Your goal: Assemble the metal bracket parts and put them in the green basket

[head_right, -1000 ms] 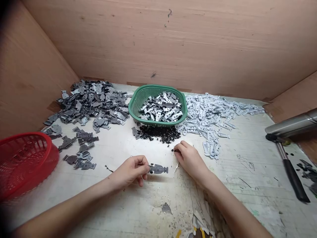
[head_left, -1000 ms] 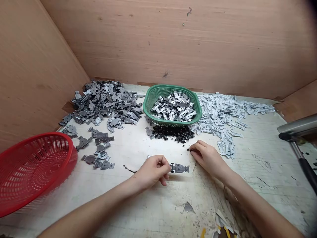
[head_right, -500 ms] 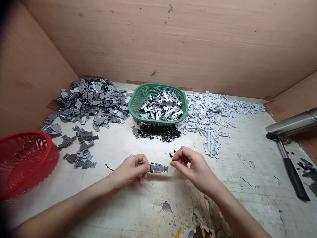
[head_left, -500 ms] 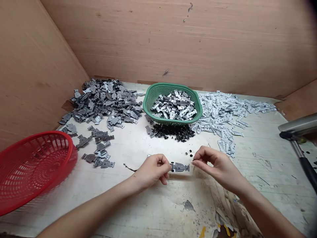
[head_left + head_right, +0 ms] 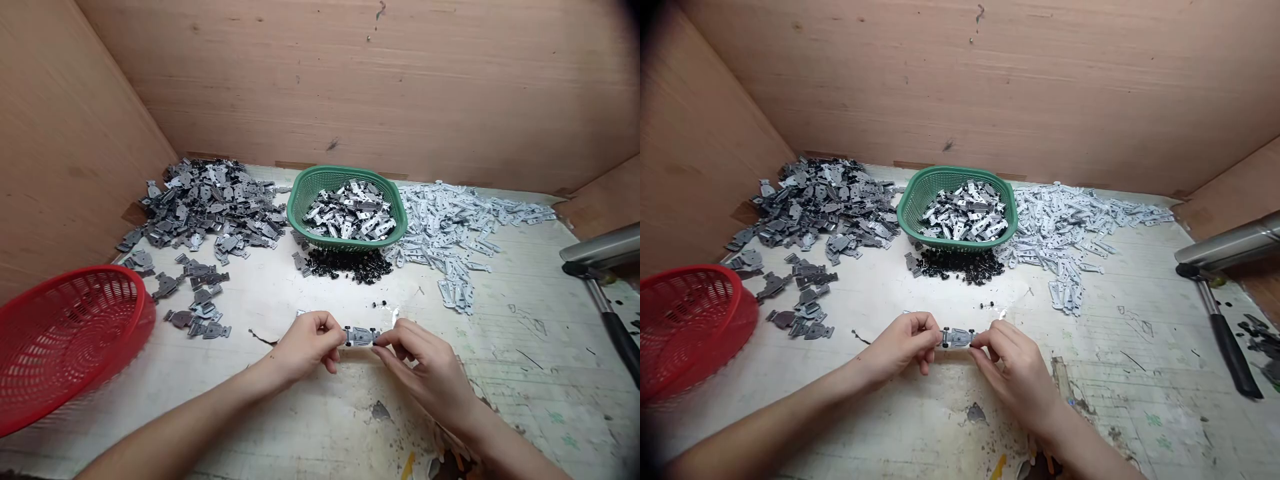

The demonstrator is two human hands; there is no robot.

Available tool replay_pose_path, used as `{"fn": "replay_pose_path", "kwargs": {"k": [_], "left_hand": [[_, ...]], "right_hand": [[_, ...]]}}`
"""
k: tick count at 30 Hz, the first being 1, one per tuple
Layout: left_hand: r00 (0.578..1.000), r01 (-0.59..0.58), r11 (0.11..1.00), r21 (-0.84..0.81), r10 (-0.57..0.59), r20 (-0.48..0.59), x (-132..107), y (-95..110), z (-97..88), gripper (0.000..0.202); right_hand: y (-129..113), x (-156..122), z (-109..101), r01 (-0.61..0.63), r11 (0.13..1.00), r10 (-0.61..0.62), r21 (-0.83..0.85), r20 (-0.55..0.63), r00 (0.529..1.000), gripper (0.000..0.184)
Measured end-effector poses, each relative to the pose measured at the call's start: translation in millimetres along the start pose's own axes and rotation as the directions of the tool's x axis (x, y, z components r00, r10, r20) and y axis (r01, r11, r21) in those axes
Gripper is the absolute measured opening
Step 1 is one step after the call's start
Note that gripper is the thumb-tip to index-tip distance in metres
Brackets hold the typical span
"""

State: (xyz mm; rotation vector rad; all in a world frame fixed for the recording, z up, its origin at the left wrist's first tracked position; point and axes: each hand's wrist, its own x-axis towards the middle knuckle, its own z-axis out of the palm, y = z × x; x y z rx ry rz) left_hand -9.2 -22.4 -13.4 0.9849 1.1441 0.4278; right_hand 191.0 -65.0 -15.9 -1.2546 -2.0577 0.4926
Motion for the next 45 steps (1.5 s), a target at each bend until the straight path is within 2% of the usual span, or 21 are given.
{"fn": "replay_pose_path", "kwargs": {"k": [8,16,18,20,21,22,23,26,28,30,33,35,37,40,41,43,44,45], "left_hand": [[1.0,-0.014,1.0,0.004,0.014,0.012,1,-2,0.2,0.017],[1.0,-0.012,1.0,0.003,0.012,0.028,1,-2,0.8,0.015],[1.0,-0.004,1.0,0.004,0.004,0.027,1,-1,0.8,0.015],[1.0,0.004,1.0,0.011,-0.004,0.02,0,1,0.5,0.016],[1.0,0.005,1.0,0.011,-0.005,0.016,0,2,0.3,0.017],[1.0,0.006,1.0,0.008,-0.007,0.012,-1,2,0.1,0.017],[1.0,0.01,1.0,0.006,-0.01,0.011,-1,3,-0.1,0.018],[1.0,0.021,1.0,-0.004,-0.021,0.01,0,3,-0.3,0.017],[1.0,0.02,1.0,-0.005,-0.02,0.007,1,3,-0.2,0.017],[1.0,0.01,1.0,-0.004,-0.01,0.002,2,2,0.0,0.017],[1.0,0.006,1.0,0.002,-0.006,0.0,2,0,-0.1,0.016],[1.0,0.004,1.0,0.003,-0.004,0.003,3,-1,-0.4,0.016],[1.0,-0.003,1.0,-0.003,0.003,0.007,4,-3,-0.8,0.016],[1.0,-0.015,1.0,-0.02,0.016,0.007,4,-5,-1.5,0.015],[1.0,-0.016,1.0,-0.023,0.016,0.006,4,-5,-1.8,0.015],[1.0,-0.014,1.0,-0.018,0.014,0.006,3,-6,-2.2,0.015],[1.0,-0.013,1.0,-0.014,0.013,0.006,3,-5,-2.4,0.015],[1.0,-0.012,1.0,-0.012,0.012,0.007,3,-5,-2.5,0.016]], "right_hand": [[3,-5,1,-0.028,0.999,0.029,-0.027,0.019,0.999,0.008],[0,-8,-3,0.026,0.999,-0.025,-0.028,0.042,0.999,0.008],[11,-6,-12,0.027,0.999,-0.027,-0.033,0.02,0.999,0.009],[34,-2,-29,-0.009,0.992,0.005,-0.126,-0.031,0.999,0.011],[49,-1,-40,-0.054,0.97,0.038,-0.238,-0.071,0.997,0.012],[65,1,-51,-0.111,0.913,0.08,-0.391,-0.096,0.992,0.012],[81,1,-62,-0.143,0.834,0.123,-0.534,-0.073,0.99,0.014],[116,0,-85,-0.042,0.668,0.168,-0.743,0.095,0.981,0.024],[124,-2,-87,0.061,0.592,0.149,-0.803,0.184,0.972,0.026],[122,-4,-81,0.141,0.513,0.106,-0.847,0.226,0.968,0.024],[111,-7,-68,0.141,0.442,0.03,-0.886,0.172,0.985,0.023],[102,-10,-61,0.05,0.486,-0.001,-0.873,0.057,0.998,0.021],[94,-12,-56,-0.057,0.531,0.019,-0.845,-0.056,0.998,0.019],[80,-14,-57,-0.225,0.521,0.146,-0.824,-0.174,0.974,0.023],[74,-14,-59,-0.29,0.54,0.199,-0.79,-0.215,0.956,0.023],[59,-14,-64,-0.433,0.683,0.33,-0.588,-0.28,0.901,0.017],[50,-14,-66,-0.493,0.774,0.419,-0.397,-0.263,0.869,0.015],[41,-13,-66,-0.538,0.828,0.513,-0.155,-0.175,0.84,0.015]]}}
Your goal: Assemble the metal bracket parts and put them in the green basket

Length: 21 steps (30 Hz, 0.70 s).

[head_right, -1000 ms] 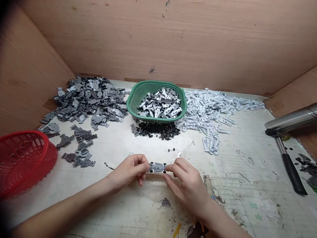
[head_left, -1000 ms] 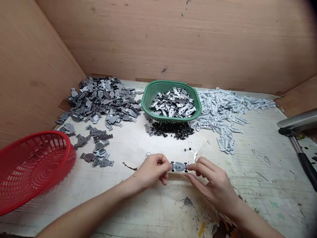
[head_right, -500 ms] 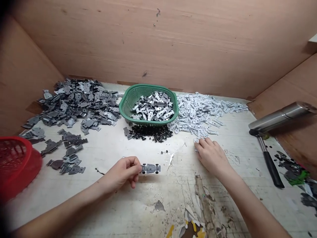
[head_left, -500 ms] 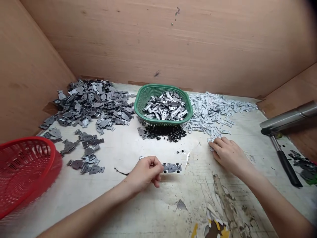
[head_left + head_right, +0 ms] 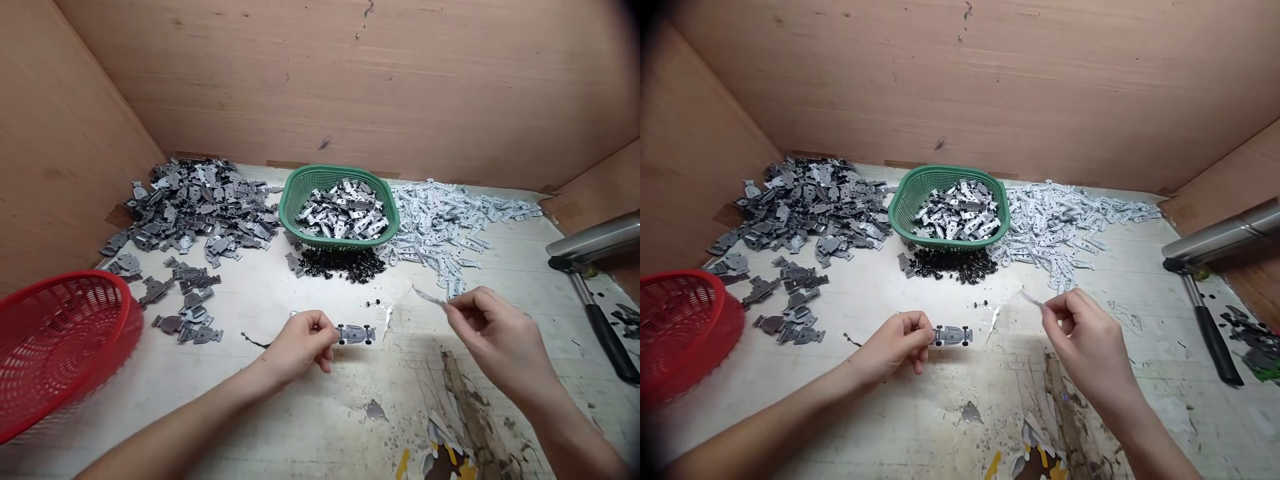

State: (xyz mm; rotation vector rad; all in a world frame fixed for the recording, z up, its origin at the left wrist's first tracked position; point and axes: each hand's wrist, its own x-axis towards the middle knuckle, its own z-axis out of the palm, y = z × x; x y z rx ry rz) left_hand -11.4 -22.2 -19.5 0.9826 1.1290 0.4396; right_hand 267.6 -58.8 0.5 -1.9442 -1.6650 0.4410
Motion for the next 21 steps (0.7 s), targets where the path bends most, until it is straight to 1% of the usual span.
{"fn": "replay_pose_path", "kwargs": {"k": [1,2,3,4,5,6,7,10,15,21], "left_hand": [[1.0,0.001,1.0,0.002,-0.001,0.001,0,0,0.0,0.016],[1.0,0.001,1.0,0.004,-0.001,0.001,0,0,0.1,0.016],[1.0,0.003,1.0,0.007,-0.003,0.001,0,1,0.3,0.016],[1.0,0.003,1.0,0.009,-0.003,0.0,0,1,0.5,0.016],[1.0,0.004,1.0,0.009,-0.004,0.001,0,1,0.7,0.017],[1.0,0.002,1.0,0.006,-0.002,0.003,0,1,0.9,0.017],[1.0,0.001,1.0,0.002,-0.001,0.006,0,1,1.1,0.017],[1.0,-0.002,1.0,-0.008,0.002,0.012,0,2,1.4,0.017],[1.0,-0.003,1.0,-0.01,0.003,0.005,0,0,1.0,0.017],[1.0,0.0,1.0,-0.007,0.0,0.006,0,-1,0.6,0.017]], "right_hand": [[-8,-4,0,-0.087,0.967,0.049,0.24,0.159,0.986,0.019],[-17,-8,2,-0.202,0.883,0.057,0.424,0.331,0.942,0.022],[-25,-11,6,-0.321,0.784,0.037,0.531,0.476,0.879,0.025],[-32,-14,12,-0.415,0.701,0.013,0.58,0.571,0.821,0.026],[-39,-16,19,-0.478,0.643,0.0,0.599,0.623,0.782,0.027],[-44,-17,26,-0.512,0.608,0.002,0.607,0.644,0.765,0.028],[-48,-18,33,-0.527,0.589,0.01,0.613,0.647,0.763,0.028],[-53,-17,46,-0.536,0.575,0.017,0.618,0.646,0.763,0.029],[-53,-16,47,-0.516,0.602,0.037,0.609,0.624,0.781,0.028],[-54,-16,50,-0.516,0.61,0.052,0.601,0.62,0.783,0.03]]}}
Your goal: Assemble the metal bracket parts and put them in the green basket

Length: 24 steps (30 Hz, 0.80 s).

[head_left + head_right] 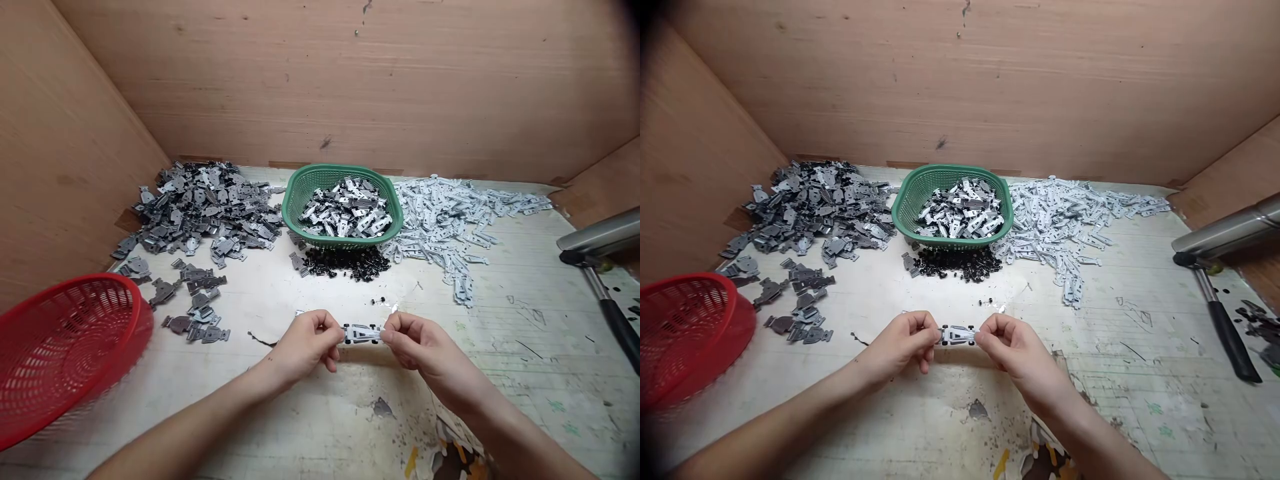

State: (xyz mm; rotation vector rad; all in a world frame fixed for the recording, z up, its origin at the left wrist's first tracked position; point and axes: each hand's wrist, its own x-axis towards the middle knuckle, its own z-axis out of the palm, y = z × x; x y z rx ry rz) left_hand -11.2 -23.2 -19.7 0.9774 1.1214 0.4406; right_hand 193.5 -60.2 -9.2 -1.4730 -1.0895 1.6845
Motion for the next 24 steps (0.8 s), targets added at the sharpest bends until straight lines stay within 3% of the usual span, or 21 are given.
{"fn": "replay_pose_path", "kwargs": {"k": [11,18,24], "left_hand": [[1.0,-0.02,1.0,-0.022,0.02,0.022,-3,8,1.4,0.019],[0.997,-0.031,0.999,-0.037,0.034,0.072,-4,7,0.1,0.018],[0.996,-0.017,0.999,-0.029,0.019,0.084,-5,8,0.1,0.018]], "right_hand": [[6,5,-7,-0.06,0.997,0.06,0.058,0.009,0.998,0.037],[8,9,-10,-0.108,0.987,0.084,0.118,0.192,0.978,0.035],[9,10,-10,-0.056,0.99,0.028,0.128,0.212,0.977,0.031]]}}
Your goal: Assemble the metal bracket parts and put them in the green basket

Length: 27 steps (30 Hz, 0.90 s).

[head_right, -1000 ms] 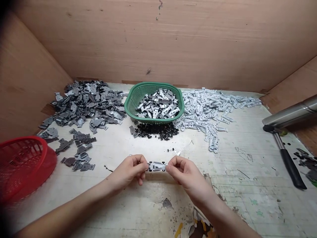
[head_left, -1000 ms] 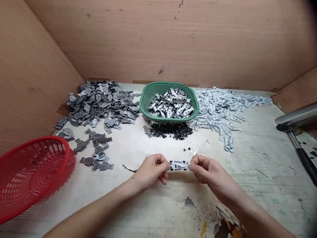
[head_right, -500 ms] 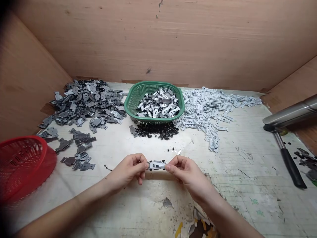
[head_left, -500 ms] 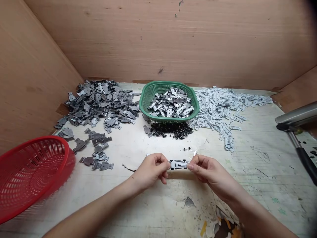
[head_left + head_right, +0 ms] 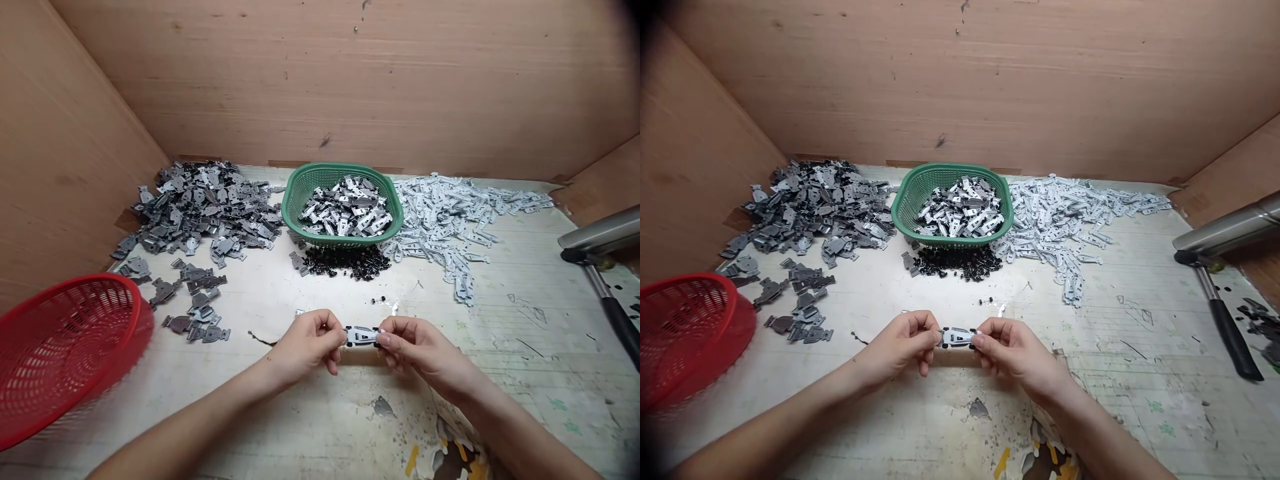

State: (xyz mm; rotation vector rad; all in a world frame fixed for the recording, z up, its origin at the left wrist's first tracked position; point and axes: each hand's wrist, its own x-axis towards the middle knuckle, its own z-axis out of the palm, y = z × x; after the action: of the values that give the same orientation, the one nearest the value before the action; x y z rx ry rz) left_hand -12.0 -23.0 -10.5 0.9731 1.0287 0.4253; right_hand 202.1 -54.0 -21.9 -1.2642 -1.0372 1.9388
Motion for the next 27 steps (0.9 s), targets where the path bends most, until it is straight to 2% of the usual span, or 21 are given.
{"fn": "replay_pose_path", "kwargs": {"k": [7,9,11,12,13,15,16,17,19,21,23,25,27], "left_hand": [[1.0,0.004,0.999,0.047,-0.005,0.019,-2,3,2.8,0.02],[0.998,-0.061,0.987,0.146,0.061,0.002,-6,12,-2.3,0.02],[0.976,-0.168,0.928,0.334,0.204,-0.075,-10,22,-12.3,0.023],[0.95,-0.198,0.871,0.45,0.284,-0.131,-12,27,-18.7,0.024],[0.918,-0.195,0.807,0.558,0.35,-0.185,-14,31,-25.4,0.026],[0.89,-0.086,0.682,0.726,0.38,-0.251,-17,34,-38.1,0.027],[0.894,-0.013,0.622,0.783,0.358,-0.27,-18,33,-43.0,0.027],[0.904,0.054,0.564,0.824,0.323,-0.28,-18,32,-46.7,0.028],[0.918,0.136,0.48,0.867,0.267,-0.292,-17,26,-49.7,0.029],[0.919,0.156,0.457,0.876,0.258,-0.299,-15,20,-47.7,0.027],[0.926,0.113,0.469,0.876,0.271,-0.264,-11,15,-42.0,0.016],[0.943,-0.014,0.449,0.893,0.302,-0.137,-5,10,-34.2,0.003],[0.921,-0.199,0.353,0.914,0.387,0.052,2,5,-25.9,0.007]], "right_hand": [[9,-4,9,0.077,0.997,-0.077,0.0,-0.031,0.997,0.035],[2,-4,8,0.104,0.995,-0.104,-0.008,-0.053,0.993,0.034],[-18,2,2,0.178,0.982,-0.183,-0.06,-0.1,0.978,0.031],[-34,9,-2,0.241,0.965,-0.254,-0.102,-0.144,0.956,0.029],[-51,19,-6,0.326,0.933,-0.352,-0.151,-0.2,0.915,0.028],[-88,45,-15,0.483,0.84,-0.539,-0.248,-0.275,0.796,0.022],[-105,60,-18,0.562,0.775,-0.632,-0.289,-0.323,0.705,0.024],[-119,74,-21,0.59,0.736,-0.677,-0.333,-0.362,0.64,0.027],[-138,94,-25,0.559,0.718,-0.696,-0.415,-0.393,0.602,0.034],[-141,98,-26,0.505,0.703,-0.702,-0.501,-0.372,0.608,0.036],[-128,88,-26,0.452,0.647,-0.712,-0.614,-0.274,0.647,0.035],[-105,71,-25,0.389,0.53,-0.678,-0.754,-0.1,0.728,0.03],[-78,54,-26,0.33,0.34,-0.58,-0.881,0.08,0.811,0.021]]}}
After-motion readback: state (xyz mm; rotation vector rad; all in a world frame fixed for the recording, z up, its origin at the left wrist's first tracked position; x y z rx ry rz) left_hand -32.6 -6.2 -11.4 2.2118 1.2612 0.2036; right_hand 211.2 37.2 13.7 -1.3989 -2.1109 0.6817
